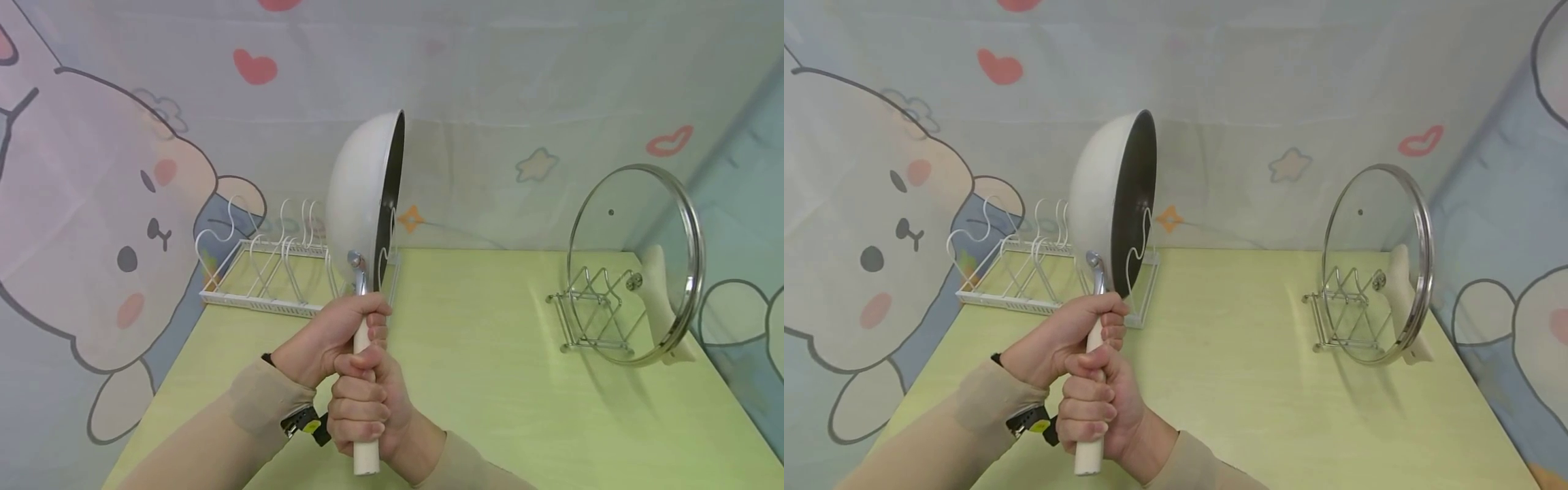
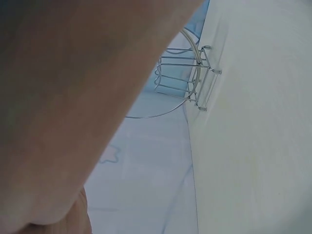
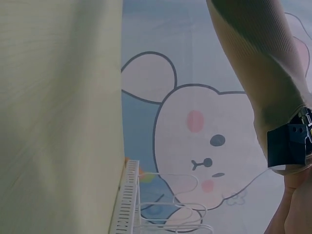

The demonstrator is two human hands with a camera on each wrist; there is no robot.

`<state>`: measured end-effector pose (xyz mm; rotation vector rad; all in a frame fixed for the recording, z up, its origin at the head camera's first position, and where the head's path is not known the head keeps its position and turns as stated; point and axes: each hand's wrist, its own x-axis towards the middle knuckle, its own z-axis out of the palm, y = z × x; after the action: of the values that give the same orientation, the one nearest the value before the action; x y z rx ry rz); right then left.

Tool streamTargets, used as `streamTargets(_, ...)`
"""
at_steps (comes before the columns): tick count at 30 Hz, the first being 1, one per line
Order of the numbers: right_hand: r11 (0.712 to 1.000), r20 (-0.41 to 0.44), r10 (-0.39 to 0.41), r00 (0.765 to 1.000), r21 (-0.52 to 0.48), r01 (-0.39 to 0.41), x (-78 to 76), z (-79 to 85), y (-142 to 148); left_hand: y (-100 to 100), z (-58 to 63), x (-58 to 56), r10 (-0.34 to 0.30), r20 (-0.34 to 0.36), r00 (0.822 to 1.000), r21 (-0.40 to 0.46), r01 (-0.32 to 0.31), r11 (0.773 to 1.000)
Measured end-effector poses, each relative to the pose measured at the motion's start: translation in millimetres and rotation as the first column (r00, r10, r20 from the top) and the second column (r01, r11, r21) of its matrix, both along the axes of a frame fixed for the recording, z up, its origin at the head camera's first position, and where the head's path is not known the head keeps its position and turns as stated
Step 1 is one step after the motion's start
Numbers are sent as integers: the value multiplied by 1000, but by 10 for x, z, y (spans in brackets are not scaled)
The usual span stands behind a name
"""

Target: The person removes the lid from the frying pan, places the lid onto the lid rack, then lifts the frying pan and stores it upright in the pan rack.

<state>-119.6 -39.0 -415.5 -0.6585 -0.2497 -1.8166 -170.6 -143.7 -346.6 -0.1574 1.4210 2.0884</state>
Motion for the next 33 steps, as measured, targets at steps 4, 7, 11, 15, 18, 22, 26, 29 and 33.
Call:
streamTargets(4, 1000, -2, -8, 1000, -1, 8, -9, -39, -4, 1, -35, -6, 8, -2, 1000, 1, -8, 1000)
streamTargets(7, 1000, 3, -11, 1000, -2, 11, -14, -80, 1, 12, -67, -11, 28, 13, 1000, -4, -28, 1000)
streamTargets(11, 1000, 17, -7, 1000, -4, 7, -19, -138, 4, 22, -128, -23, 44, 20, 999, -31, -43, 999)
streamTargets(15, 1000, 34, -2, 999, -2, 2, -23, -192, 0, 21, -189, -34, 35, 17, 999, -48, -34, 998)
streamTargets(18, 1000, 43, -4, 999, 1, 4, -22, -224, 0, 22, -223, -38, 31, 27, 999, -42, -30, 999)
streamTargets(22, 1000, 50, -10, 999, 2, 10, -27, -252, 4, 24, -250, -50, 30, 40, 999, -27, -29, 999)
streamTargets(26, 1000, 52, -13, 999, 4, 13, -37, -280, 5, 26, -285, -63, 28, 52, 998, -22, -27, 999)
streamTargets(29, 1000, 54, -16, 998, 7, 16, -43, -306, 5, 25, -322, -78, 27, 55, 998, -25, -26, 999)
streamTargets(33, 1000, 57, -18, 998, 7, 18, -55, -343, 1, 25, -363, -94, 28, 54, 998, -21, -27, 999)
